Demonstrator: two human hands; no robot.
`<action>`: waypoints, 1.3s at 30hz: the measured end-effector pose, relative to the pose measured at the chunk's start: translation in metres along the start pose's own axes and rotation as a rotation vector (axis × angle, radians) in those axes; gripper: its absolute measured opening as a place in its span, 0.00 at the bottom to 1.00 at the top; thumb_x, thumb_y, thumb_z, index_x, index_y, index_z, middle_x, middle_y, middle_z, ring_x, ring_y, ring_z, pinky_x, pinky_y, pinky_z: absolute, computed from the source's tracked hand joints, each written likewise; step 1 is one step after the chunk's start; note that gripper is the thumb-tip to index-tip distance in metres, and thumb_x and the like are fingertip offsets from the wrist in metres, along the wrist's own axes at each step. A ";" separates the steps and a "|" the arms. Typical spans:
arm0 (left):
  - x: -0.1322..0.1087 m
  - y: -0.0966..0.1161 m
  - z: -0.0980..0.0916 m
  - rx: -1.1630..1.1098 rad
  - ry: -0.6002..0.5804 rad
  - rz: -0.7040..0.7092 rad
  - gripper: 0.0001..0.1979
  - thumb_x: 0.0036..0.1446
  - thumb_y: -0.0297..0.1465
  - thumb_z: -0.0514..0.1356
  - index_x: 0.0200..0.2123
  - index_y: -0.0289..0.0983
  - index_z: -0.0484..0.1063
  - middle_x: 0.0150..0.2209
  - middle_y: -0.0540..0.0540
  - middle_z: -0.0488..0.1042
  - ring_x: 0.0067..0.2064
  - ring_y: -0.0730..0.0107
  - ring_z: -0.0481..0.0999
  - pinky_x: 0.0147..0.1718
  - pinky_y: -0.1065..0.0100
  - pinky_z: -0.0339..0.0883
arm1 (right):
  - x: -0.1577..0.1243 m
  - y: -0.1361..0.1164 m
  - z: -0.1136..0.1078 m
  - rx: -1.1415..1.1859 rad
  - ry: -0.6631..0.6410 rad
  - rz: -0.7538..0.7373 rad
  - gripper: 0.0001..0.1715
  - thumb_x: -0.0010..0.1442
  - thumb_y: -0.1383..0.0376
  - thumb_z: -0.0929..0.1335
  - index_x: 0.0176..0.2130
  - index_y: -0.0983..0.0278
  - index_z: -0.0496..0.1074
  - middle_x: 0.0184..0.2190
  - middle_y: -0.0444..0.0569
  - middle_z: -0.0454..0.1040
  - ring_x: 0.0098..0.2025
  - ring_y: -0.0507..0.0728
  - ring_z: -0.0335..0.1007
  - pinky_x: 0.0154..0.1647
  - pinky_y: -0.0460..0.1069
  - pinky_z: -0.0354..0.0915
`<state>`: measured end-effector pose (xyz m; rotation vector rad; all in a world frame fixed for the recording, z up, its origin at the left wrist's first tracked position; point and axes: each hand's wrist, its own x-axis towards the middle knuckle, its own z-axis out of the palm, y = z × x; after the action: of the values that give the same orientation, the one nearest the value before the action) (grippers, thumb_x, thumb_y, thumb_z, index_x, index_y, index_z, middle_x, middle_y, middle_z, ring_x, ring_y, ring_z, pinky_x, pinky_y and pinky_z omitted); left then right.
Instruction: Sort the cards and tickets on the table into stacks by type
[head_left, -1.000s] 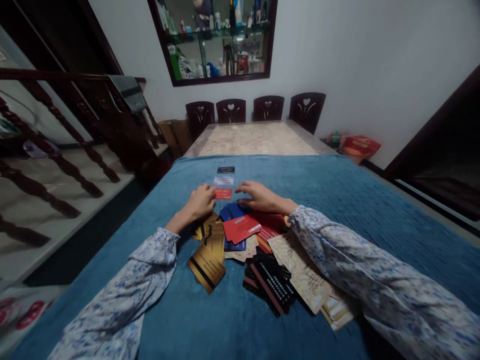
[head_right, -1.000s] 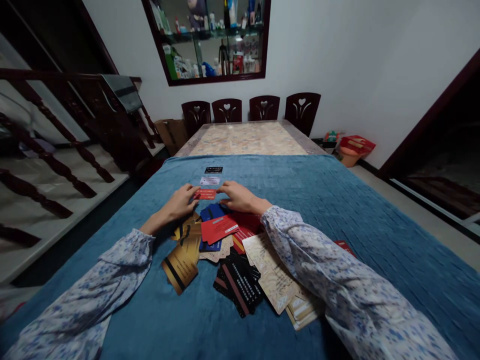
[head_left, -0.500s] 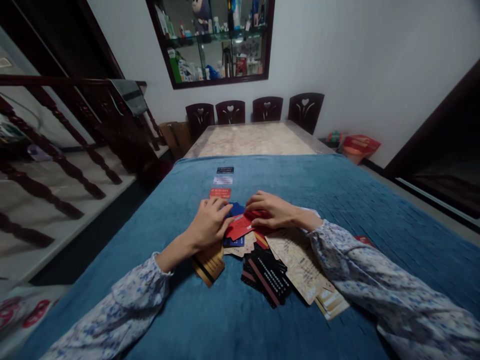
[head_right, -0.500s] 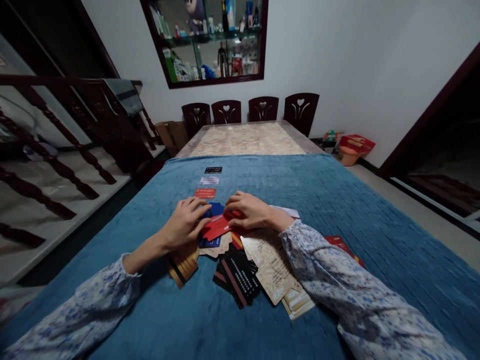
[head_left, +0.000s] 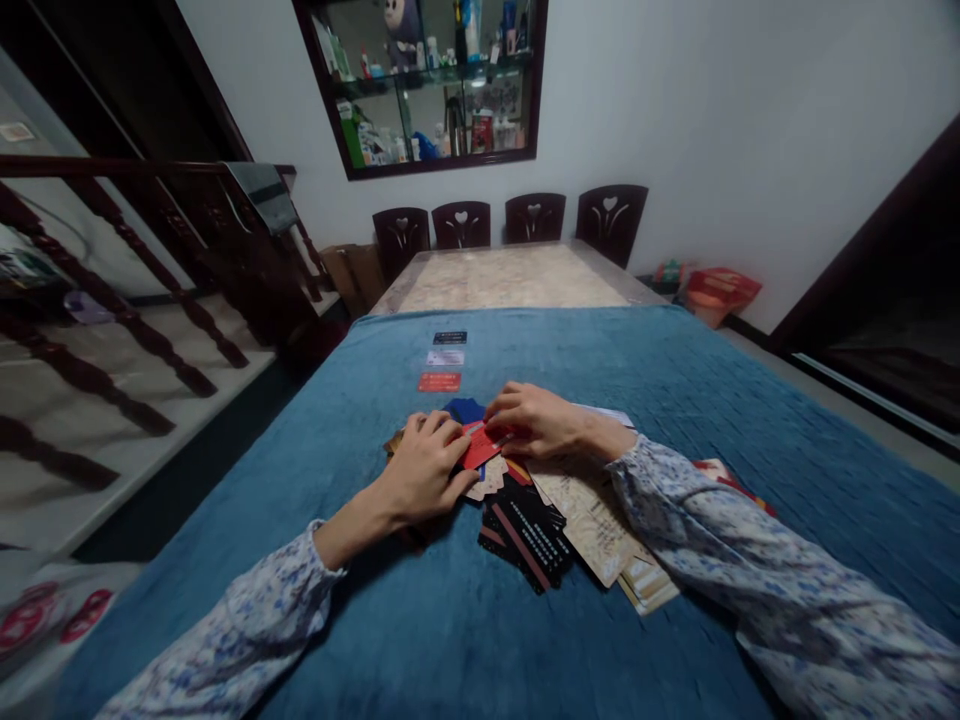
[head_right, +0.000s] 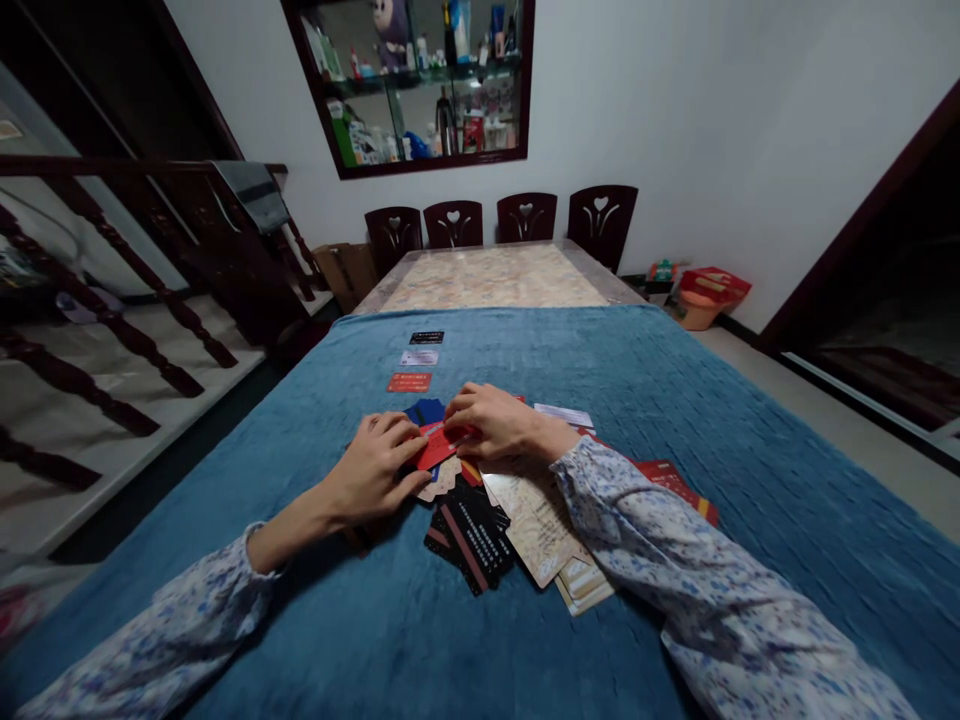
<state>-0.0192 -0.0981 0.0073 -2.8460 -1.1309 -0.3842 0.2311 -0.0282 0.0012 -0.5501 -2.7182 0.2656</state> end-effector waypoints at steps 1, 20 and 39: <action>0.000 0.000 0.001 -0.005 0.002 -0.004 0.14 0.64 0.40 0.61 0.46 0.39 0.79 0.47 0.37 0.77 0.54 0.49 0.69 0.53 0.45 0.62 | 0.000 -0.001 -0.001 -0.001 -0.002 -0.001 0.12 0.60 0.62 0.74 0.44 0.61 0.82 0.47 0.54 0.81 0.46 0.60 0.67 0.49 0.56 0.63; 0.000 -0.014 -0.001 -0.088 0.190 -0.018 0.15 0.67 0.29 0.53 0.44 0.38 0.80 0.39 0.41 0.81 0.46 0.57 0.74 0.45 0.54 0.66 | 0.004 0.004 0.011 0.057 0.114 0.078 0.15 0.62 0.71 0.67 0.45 0.63 0.81 0.36 0.52 0.80 0.41 0.58 0.70 0.45 0.52 0.66; 0.001 -0.036 0.015 -0.227 0.315 -0.057 0.20 0.63 0.21 0.55 0.56 0.37 0.75 0.41 0.41 0.80 0.42 0.62 0.77 0.44 0.57 0.75 | 0.002 -0.007 0.013 -0.046 0.127 0.334 0.30 0.60 0.73 0.67 0.60 0.58 0.69 0.44 0.52 0.78 0.41 0.58 0.73 0.43 0.51 0.65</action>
<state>-0.0394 -0.0691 -0.0088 -2.7975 -1.1707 -0.9832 0.2222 -0.0348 -0.0086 -1.0001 -2.5055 0.2430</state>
